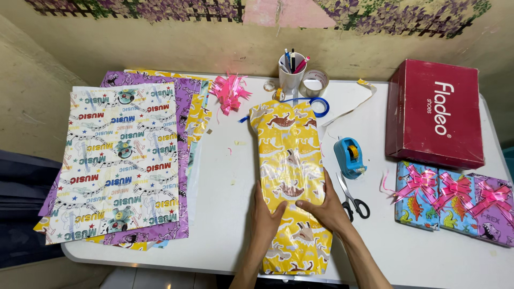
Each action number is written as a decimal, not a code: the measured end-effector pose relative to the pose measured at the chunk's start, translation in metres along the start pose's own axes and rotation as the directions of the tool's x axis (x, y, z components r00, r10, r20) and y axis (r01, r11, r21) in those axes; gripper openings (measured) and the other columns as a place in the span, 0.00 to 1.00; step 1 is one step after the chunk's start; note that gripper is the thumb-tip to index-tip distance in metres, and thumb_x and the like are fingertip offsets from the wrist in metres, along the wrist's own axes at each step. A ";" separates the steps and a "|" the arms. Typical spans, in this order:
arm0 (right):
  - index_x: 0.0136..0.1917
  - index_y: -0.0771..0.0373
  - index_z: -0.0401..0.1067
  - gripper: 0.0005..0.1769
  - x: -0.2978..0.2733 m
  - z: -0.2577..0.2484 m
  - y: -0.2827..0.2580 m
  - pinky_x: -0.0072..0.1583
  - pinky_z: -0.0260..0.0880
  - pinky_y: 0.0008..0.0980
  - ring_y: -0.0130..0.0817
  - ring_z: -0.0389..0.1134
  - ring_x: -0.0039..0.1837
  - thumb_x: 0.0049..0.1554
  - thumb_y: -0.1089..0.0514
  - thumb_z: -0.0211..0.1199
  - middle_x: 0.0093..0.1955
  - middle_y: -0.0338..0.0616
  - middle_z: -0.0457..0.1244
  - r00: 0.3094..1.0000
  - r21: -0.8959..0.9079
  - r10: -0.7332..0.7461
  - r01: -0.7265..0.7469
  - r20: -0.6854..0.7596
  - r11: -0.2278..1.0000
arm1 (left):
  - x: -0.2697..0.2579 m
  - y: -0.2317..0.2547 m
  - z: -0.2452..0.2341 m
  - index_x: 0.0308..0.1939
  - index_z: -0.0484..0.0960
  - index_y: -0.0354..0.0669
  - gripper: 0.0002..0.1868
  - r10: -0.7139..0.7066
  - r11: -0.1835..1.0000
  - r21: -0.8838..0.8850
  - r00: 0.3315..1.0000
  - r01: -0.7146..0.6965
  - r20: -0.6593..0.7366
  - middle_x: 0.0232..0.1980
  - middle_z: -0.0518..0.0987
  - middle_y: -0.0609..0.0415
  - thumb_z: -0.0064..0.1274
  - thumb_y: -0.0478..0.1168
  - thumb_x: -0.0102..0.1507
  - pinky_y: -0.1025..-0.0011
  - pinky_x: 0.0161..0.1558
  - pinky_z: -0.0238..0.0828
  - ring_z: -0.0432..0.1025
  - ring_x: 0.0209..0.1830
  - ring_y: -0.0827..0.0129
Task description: The person wraps a rectangular box with yellow dinosaur-patterned wrapping paper. They fold the paper around the box, smooth the edges, and secure the seams with tape from a blue dispenser. The person folds and tapes the ends to complete the package.
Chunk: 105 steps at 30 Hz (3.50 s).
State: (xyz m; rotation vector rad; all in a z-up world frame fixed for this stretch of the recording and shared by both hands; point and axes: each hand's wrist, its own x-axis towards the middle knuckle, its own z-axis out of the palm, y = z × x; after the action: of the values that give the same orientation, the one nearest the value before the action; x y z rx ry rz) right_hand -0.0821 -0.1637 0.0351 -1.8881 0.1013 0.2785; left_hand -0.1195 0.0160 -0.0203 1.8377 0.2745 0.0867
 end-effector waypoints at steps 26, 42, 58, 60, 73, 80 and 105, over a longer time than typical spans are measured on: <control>0.84 0.53 0.34 0.65 -0.003 0.005 0.002 0.60 0.74 0.35 0.36 0.67 0.67 0.46 0.65 0.73 0.72 0.53 0.57 0.993 0.199 0.115 -0.117 0.023 0.973 | -0.043 0.008 -0.034 0.76 0.55 0.36 0.33 0.047 0.984 0.169 0.998 -0.054 0.046 0.82 0.45 0.32 0.39 0.50 0.71 0.51 0.76 0.41 0.38 0.83 0.42; 0.83 0.55 0.35 0.59 0.005 0.007 0.021 0.71 0.61 0.35 0.37 0.58 0.76 0.50 0.58 0.71 0.77 0.53 0.55 0.999 0.120 0.049 -0.049 0.004 0.992 | 0.063 0.047 0.023 0.74 0.66 0.48 0.31 0.468 0.469 0.755 0.854 -0.457 0.226 0.78 0.56 0.36 0.40 0.52 0.67 0.45 0.76 0.30 0.46 0.80 0.49; 0.57 0.63 0.79 0.20 0.033 -0.097 0.071 0.47 0.69 0.29 0.28 0.71 0.46 0.64 0.47 0.58 0.43 0.45 0.73 0.836 -0.169 -0.156 0.077 -0.526 0.983 | 0.049 0.059 0.045 0.73 0.64 0.47 0.32 0.446 0.403 0.771 0.841 -0.494 0.306 0.77 0.57 0.36 0.39 0.53 0.66 0.45 0.75 0.33 0.47 0.80 0.51; 0.57 0.63 0.78 0.20 0.048 -0.116 0.082 0.46 0.68 0.26 0.26 0.69 0.43 0.64 0.48 0.56 0.42 0.41 0.72 0.842 -0.174 -0.148 0.065 -0.519 0.983 | 0.045 0.061 0.053 0.73 0.64 0.47 0.31 0.467 0.411 0.762 0.833 -0.501 0.295 0.77 0.57 0.36 0.39 0.52 0.67 0.45 0.75 0.33 0.47 0.80 0.51; 0.52 0.70 0.78 0.17 0.080 -0.135 0.105 0.41 0.64 0.29 0.29 0.61 0.38 0.62 0.52 0.64 0.37 0.42 0.65 0.950 0.196 0.167 -0.117 -0.263 0.974 | 0.045 0.070 0.060 0.73 0.65 0.47 0.31 0.478 0.402 0.743 0.815 -0.535 0.328 0.77 0.58 0.38 0.38 0.53 0.67 0.46 0.75 0.35 0.48 0.80 0.53; 0.54 0.68 0.71 0.16 0.068 -0.140 0.098 0.58 0.73 0.30 0.30 0.70 0.48 0.64 0.51 0.57 0.48 0.46 0.67 0.958 0.475 0.267 -0.187 -0.106 0.860 | 0.043 0.070 0.060 0.73 0.65 0.46 0.32 0.481 0.395 0.750 0.815 -0.531 0.323 0.77 0.57 0.37 0.38 0.53 0.67 0.46 0.75 0.34 0.47 0.80 0.53; 0.46 0.66 0.76 0.16 0.048 -0.104 0.129 0.38 0.60 0.29 0.24 0.59 0.34 0.63 0.50 0.60 0.29 0.37 0.63 0.928 -0.065 -0.032 0.008 -0.371 0.998 | 0.044 0.071 0.059 0.74 0.64 0.46 0.32 0.463 0.393 0.756 0.823 -0.524 0.330 0.77 0.58 0.38 0.38 0.53 0.67 0.46 0.75 0.35 0.48 0.79 0.53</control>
State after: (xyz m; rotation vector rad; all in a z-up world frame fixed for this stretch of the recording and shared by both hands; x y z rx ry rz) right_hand -0.0475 -0.3011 -0.0632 -1.9842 0.3330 -0.0967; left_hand -0.0552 -0.0474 0.0271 2.8424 -0.4029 0.3701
